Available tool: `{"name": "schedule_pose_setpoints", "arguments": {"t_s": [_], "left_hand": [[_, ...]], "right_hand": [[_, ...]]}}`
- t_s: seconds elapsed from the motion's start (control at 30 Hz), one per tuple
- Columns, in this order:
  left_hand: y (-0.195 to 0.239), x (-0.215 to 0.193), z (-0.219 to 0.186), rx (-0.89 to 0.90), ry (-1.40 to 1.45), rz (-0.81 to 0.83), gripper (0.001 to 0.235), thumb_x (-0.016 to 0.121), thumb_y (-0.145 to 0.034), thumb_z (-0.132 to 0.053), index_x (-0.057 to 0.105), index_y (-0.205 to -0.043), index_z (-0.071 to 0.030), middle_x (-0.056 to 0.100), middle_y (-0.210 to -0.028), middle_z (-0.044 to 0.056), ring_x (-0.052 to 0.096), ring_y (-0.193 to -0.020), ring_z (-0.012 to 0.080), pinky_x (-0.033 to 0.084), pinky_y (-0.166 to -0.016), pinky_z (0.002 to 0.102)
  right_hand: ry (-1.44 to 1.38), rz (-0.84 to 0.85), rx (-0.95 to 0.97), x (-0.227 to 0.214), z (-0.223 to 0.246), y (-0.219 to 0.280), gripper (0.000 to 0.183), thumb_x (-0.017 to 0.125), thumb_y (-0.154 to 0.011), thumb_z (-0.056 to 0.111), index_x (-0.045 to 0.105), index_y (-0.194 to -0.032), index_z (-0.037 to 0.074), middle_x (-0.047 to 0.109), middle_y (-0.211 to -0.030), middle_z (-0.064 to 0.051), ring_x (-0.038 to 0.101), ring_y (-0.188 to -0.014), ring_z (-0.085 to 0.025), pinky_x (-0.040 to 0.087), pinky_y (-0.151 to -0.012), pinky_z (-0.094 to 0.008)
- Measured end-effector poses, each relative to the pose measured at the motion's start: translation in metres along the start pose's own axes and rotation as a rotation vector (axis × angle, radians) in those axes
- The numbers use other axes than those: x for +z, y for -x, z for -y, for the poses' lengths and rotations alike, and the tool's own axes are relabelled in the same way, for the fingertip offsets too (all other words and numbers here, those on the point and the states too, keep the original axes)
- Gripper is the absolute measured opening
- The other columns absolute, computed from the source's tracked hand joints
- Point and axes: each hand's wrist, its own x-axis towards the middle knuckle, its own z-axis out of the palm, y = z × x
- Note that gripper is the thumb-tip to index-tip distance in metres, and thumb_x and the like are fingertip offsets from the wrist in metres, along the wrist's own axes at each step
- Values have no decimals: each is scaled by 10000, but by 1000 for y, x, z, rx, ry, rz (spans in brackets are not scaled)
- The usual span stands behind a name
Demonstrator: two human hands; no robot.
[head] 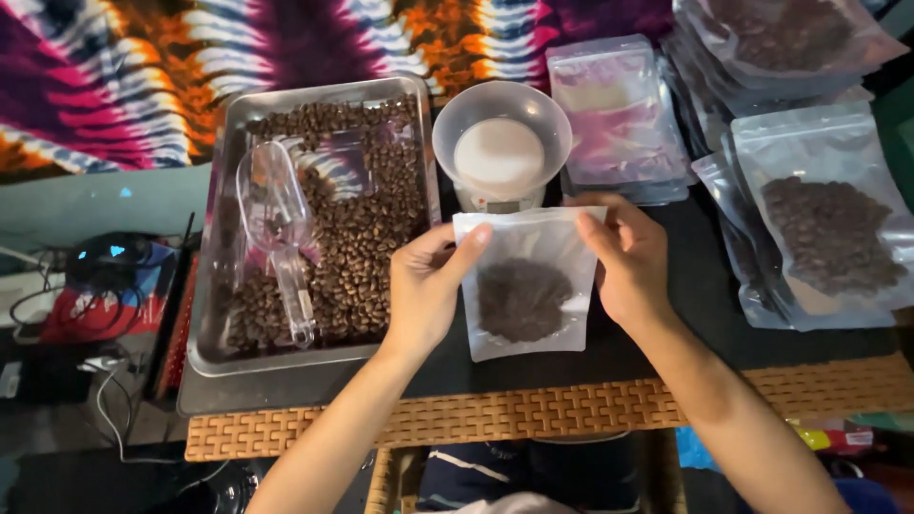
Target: Measuring roasted coffee beans using a scoop and a digital scale, then filling them into plastic bags for packaging.
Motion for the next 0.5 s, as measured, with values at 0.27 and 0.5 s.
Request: {"name": "schedule_pose_setpoints", "arguments": {"t_s": [0.27, 0.5], "left_hand": [[4, 10, 3, -20, 41, -19, 128, 826, -883, -134, 805, -969, -42, 773, -803, 36, 646, -844, 61, 602, -779, 283], [-7, 2, 33, -47, -48, 8, 141, 895, -817, -158, 824, -900, -69, 763, -699, 73, 629, -760, 60, 585, -711, 284]], "right_hand": [[151, -24, -37, 0, -6, 3, 119, 824, -940, 143, 759, -949, 42, 641, -732, 8, 519, -792, -18, 504, -790, -223], [272, 17, -49, 8, 0, 8, 228, 874, -863, 203, 746, -880, 15, 674, -709, -68, 555, -766, -93, 537, -790, -363]]}}
